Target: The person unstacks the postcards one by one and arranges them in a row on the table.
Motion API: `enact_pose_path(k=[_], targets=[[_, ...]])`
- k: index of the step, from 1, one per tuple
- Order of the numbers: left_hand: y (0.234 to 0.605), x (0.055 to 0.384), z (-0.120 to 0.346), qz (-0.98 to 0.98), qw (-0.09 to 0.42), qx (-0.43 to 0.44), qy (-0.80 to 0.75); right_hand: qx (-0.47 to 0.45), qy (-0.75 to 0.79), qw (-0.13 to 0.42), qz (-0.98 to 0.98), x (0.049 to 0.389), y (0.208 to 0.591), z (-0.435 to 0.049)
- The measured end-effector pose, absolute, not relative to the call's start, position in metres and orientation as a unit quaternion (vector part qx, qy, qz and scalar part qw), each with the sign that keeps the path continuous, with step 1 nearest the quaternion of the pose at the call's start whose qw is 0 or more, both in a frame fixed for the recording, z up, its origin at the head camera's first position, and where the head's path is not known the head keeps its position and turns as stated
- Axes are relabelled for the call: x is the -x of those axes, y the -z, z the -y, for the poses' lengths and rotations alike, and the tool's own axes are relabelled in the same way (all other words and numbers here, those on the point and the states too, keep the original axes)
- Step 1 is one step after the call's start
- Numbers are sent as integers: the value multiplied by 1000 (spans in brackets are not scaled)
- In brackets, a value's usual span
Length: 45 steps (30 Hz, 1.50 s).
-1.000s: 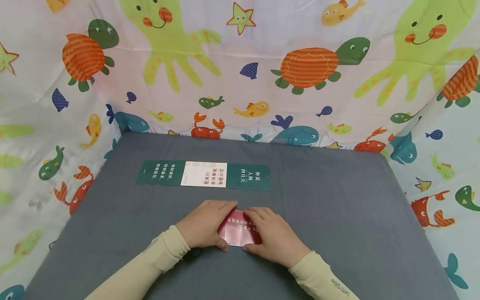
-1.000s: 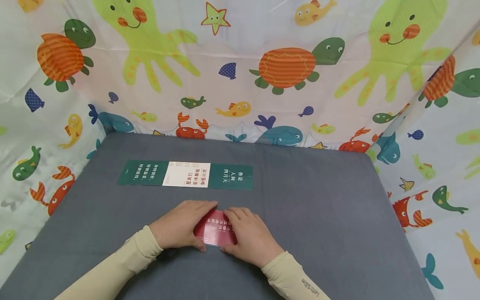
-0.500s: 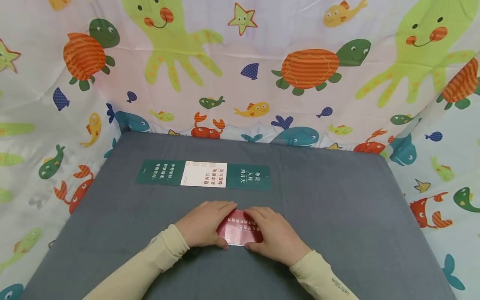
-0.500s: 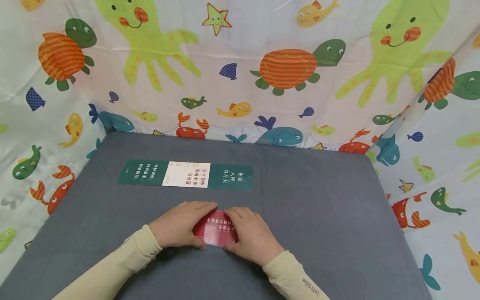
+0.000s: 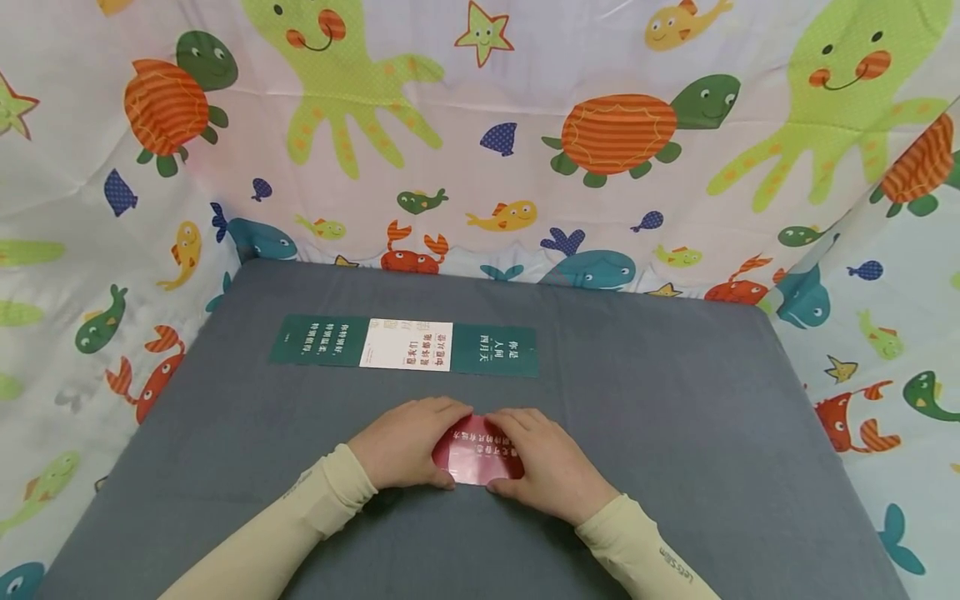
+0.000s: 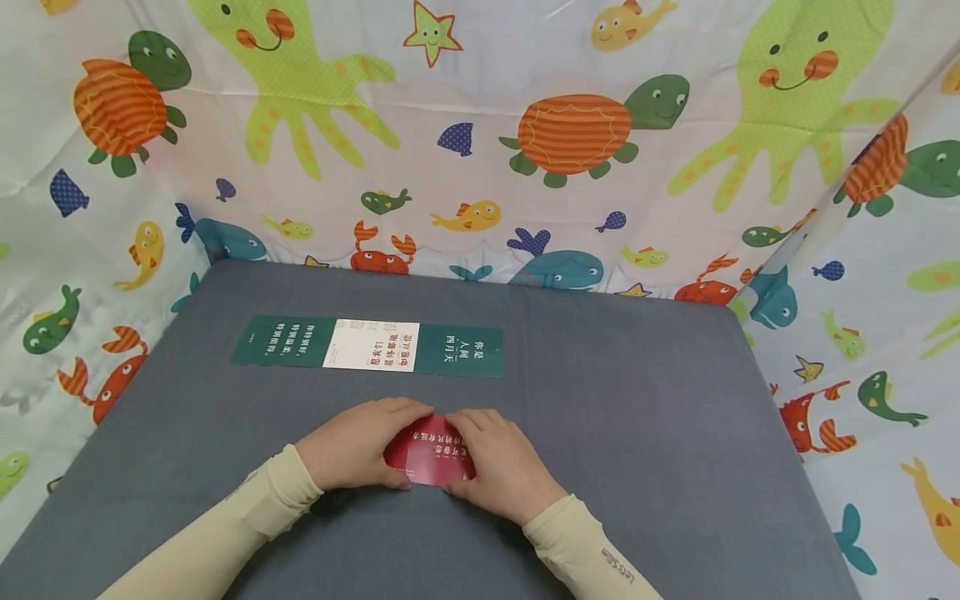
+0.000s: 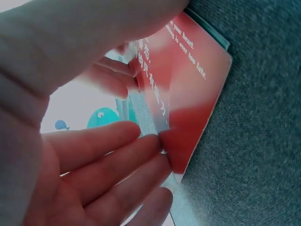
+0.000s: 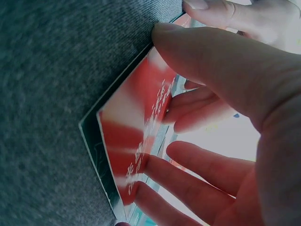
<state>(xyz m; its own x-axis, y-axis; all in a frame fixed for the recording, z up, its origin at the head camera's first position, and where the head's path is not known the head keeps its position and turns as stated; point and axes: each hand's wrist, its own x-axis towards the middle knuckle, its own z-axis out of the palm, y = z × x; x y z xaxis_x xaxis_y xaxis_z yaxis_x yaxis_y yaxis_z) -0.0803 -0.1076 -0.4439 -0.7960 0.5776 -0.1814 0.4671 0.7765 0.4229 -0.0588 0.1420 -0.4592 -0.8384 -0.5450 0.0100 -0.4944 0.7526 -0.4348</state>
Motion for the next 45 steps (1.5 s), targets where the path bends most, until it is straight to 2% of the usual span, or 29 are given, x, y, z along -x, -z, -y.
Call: enact_pose_path(k=[16, 22, 29, 35, 39, 45], targets=[[447, 100, 83, -927, 112, -323, -153, 277, 247, 67, -926, 78, 454, -172], [443, 132, 44, -928, 110, -334, -123, 254, 240, 80, -933, 104, 447, -204], [444, 191, -17, -929, 95, -345, -96, 214, 217, 74, -950, 153, 440, -251], [449, 234, -44, -930, 117, -335, -97, 175, 250, 100, -947, 189, 444, -273], [450, 247, -52, -930, 132, -326, -106, 154, 273, 109, -943, 200, 449, -281], [449, 250, -60, -928, 158, -324, -95, 142, 286, 132, -938, 203, 459, -289]])
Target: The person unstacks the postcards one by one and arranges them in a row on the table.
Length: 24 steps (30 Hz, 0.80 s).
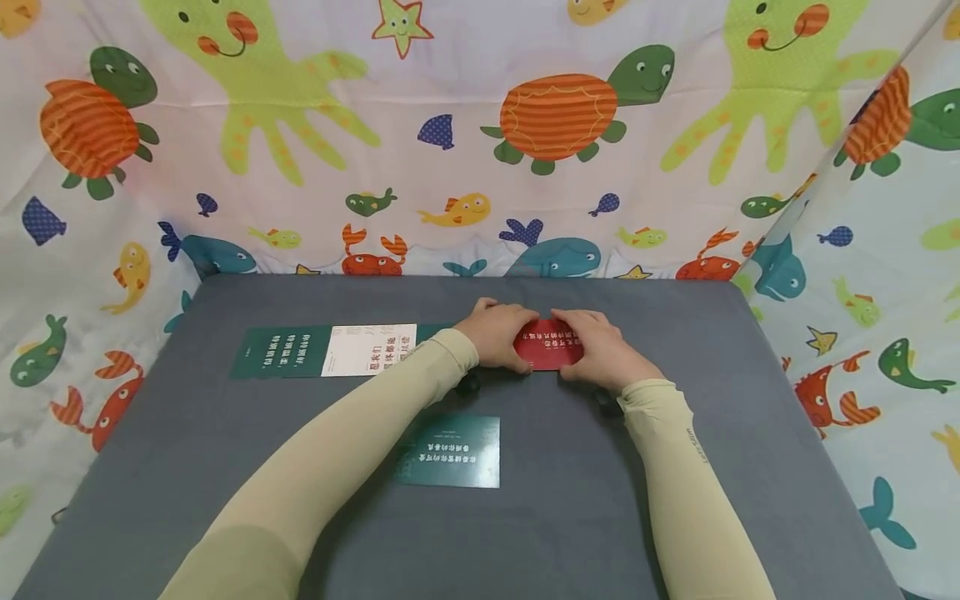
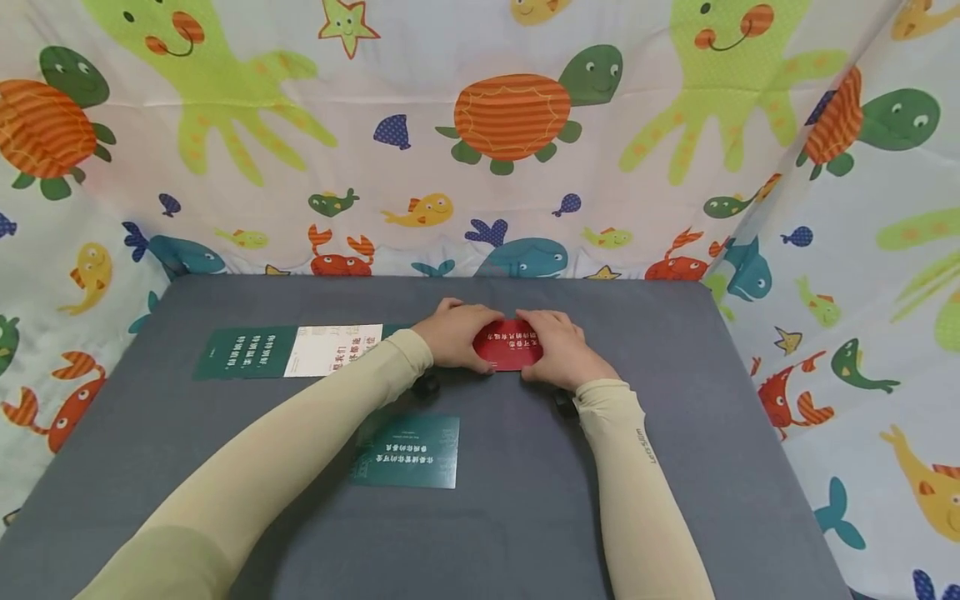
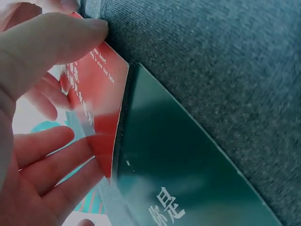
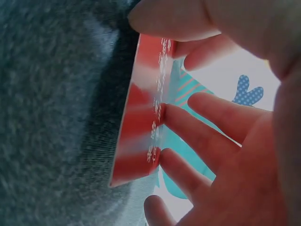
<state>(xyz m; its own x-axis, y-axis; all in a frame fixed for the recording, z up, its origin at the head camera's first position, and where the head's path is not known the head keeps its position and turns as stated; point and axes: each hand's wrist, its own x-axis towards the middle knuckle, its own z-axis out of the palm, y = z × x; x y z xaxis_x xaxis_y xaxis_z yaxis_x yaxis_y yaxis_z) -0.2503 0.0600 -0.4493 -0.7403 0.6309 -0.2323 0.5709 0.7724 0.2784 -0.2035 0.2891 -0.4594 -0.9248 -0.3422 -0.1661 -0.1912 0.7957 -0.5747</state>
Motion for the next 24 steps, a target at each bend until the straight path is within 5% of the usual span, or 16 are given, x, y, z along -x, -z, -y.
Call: enact_pose_path(k=[24], targets=[[442, 241, -55, -929, 159, -312, -117, 135, 285, 133, -940, 204, 463, -291]])
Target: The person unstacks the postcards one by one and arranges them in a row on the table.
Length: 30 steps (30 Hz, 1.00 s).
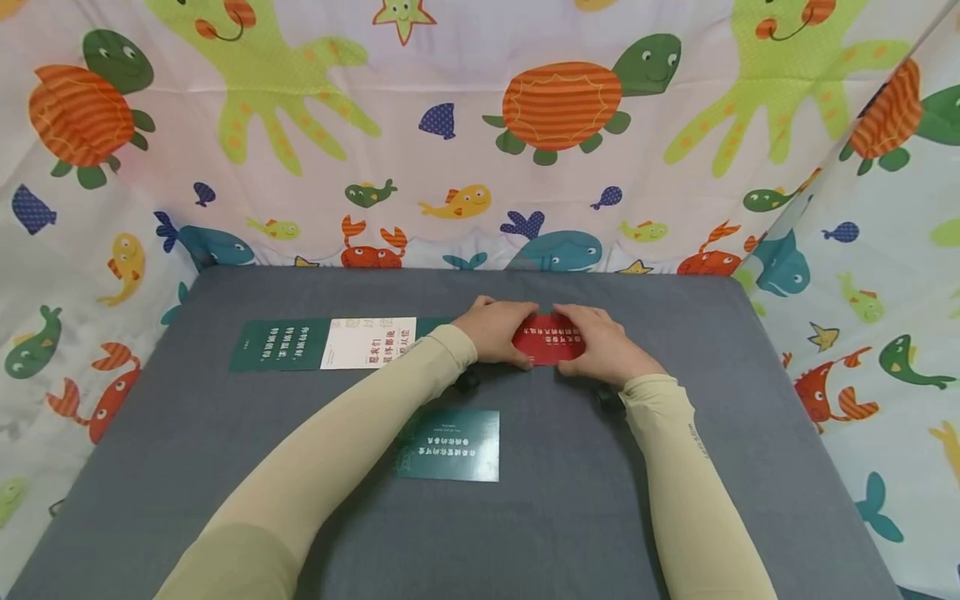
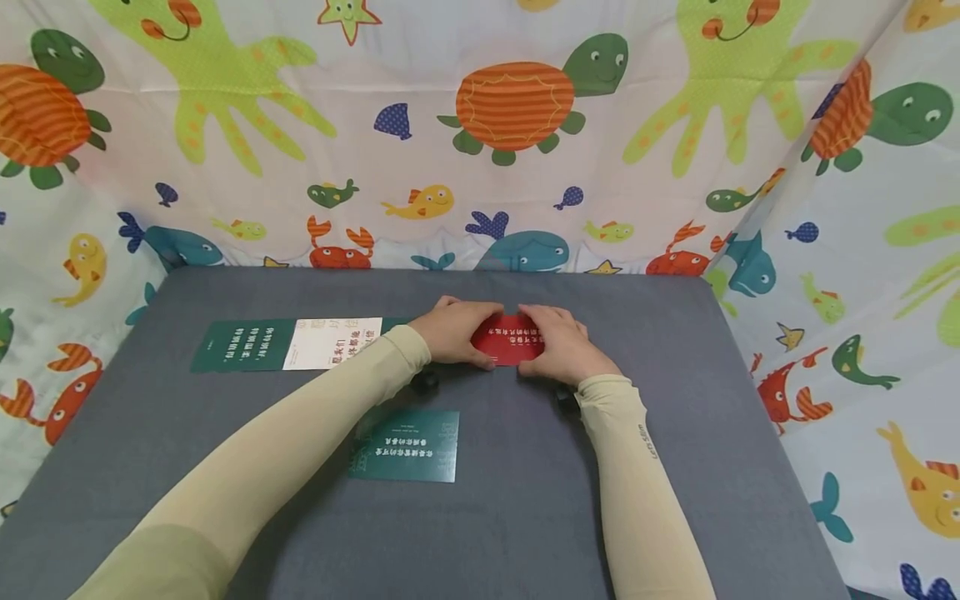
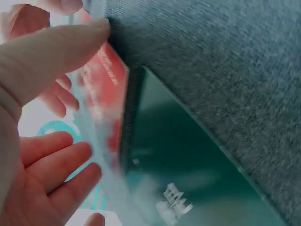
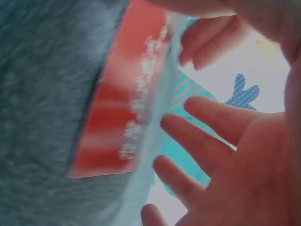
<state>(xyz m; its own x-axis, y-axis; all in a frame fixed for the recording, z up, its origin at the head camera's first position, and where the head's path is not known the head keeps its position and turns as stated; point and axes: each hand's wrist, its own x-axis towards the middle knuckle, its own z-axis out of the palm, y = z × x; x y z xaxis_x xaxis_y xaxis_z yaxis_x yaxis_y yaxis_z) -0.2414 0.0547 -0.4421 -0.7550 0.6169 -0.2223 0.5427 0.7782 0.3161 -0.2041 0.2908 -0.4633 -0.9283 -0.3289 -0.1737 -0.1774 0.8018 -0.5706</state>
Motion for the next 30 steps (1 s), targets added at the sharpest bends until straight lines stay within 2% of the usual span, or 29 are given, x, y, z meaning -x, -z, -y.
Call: enact_pose_path(k=[5, 10, 13, 19, 30], targets=[[417, 224, -31, -927, 97, -319, -174, 152, 268, 83, -948, 198, 440, -277], [402, 184, 9, -920, 63, -314, -225, 185, 250, 44, -949, 169, 423, -254], [411, 155, 39, -918, 67, -316, -229, 231, 226, 43, -946, 140, 425, -228], [437, 112, 84, -923, 97, -326, -182, 303, 186, 99, -929, 90, 435, -181], [440, 84, 103, -928, 158, -293, -169, 285, 130, 133, -940, 70, 439, -161]])
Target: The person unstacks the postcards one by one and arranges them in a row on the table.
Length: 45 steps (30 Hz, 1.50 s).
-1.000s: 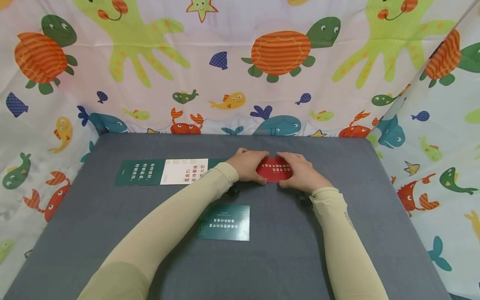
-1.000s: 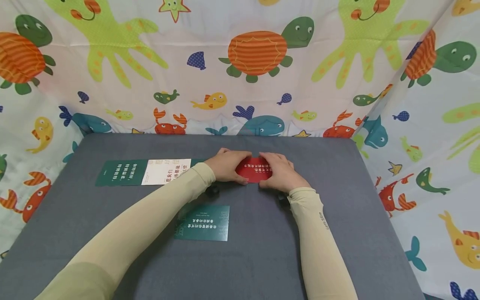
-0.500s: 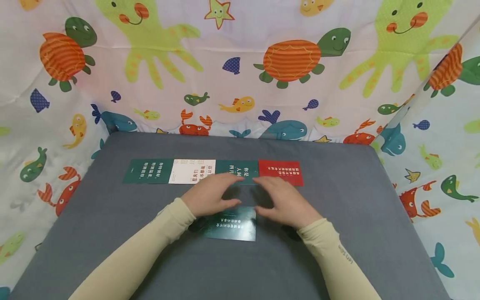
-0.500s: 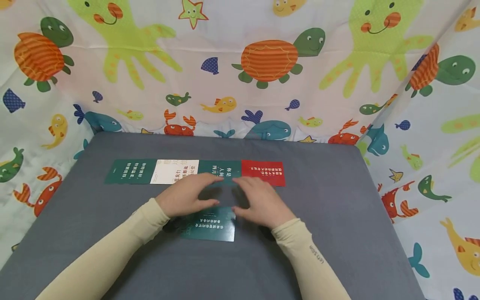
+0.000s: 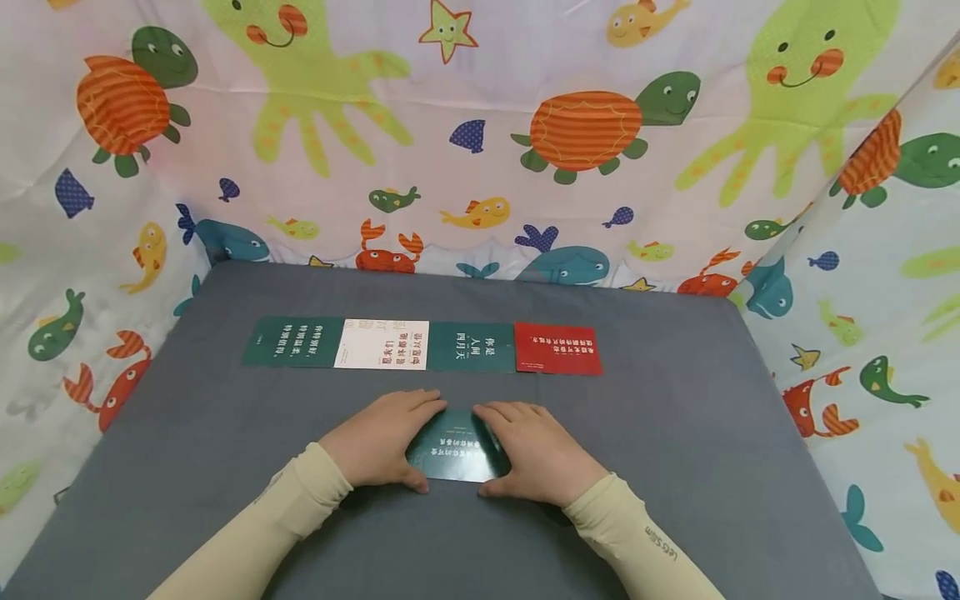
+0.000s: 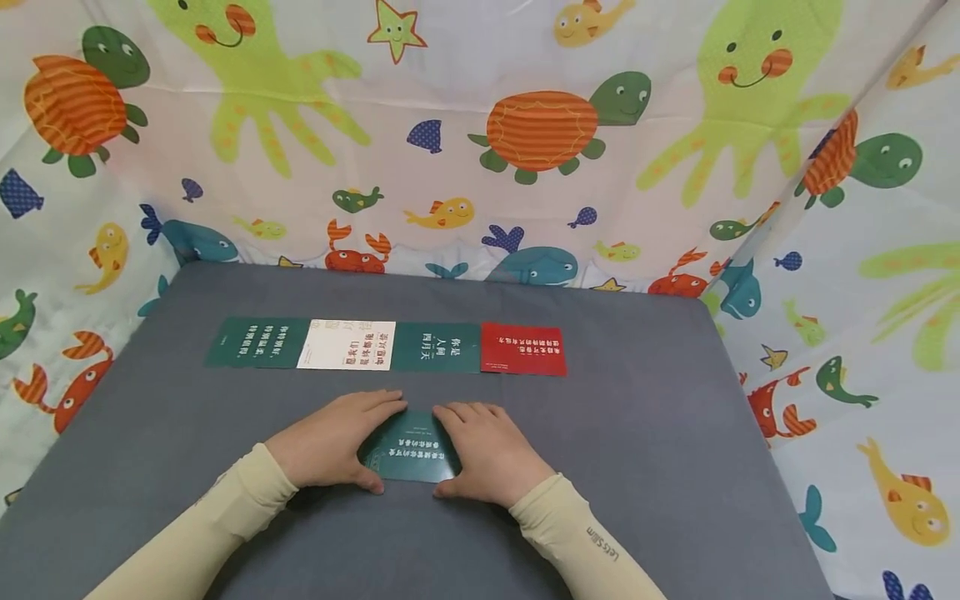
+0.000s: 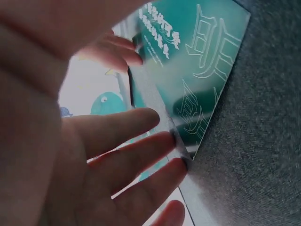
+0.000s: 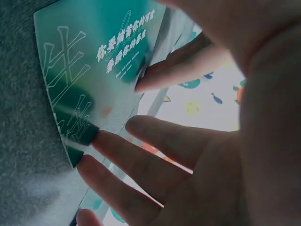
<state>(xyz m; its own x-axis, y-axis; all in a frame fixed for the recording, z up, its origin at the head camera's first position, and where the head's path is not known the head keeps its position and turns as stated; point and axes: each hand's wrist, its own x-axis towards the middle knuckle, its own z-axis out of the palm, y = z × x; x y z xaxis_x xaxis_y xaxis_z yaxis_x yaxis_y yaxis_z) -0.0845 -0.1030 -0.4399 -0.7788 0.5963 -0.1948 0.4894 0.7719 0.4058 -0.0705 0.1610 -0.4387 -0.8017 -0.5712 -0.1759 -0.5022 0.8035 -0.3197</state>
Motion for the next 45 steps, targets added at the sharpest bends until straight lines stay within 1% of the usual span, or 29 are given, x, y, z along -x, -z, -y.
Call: enact_pose_path(k=[6, 12, 20, 32, 45], targets=[[441, 84, 105, -930, 168, -277, -176, 283, 104, 113, -947, 67, 440, -154], [443, 84, 107, -929, 153, -288, -174, 279, 113, 100, -948, 68, 443, -153], [443, 84, 105, -926, 136, -303, -182, 284, 115, 96, -947, 69, 443, -154], [442, 85, 104, -933, 153, -270, -180, 288, 123, 86, -946, 68, 446, -152], [440, 83, 103, -924, 151, -295, -191, 289, 127, 94, -944, 70, 445, -153]])
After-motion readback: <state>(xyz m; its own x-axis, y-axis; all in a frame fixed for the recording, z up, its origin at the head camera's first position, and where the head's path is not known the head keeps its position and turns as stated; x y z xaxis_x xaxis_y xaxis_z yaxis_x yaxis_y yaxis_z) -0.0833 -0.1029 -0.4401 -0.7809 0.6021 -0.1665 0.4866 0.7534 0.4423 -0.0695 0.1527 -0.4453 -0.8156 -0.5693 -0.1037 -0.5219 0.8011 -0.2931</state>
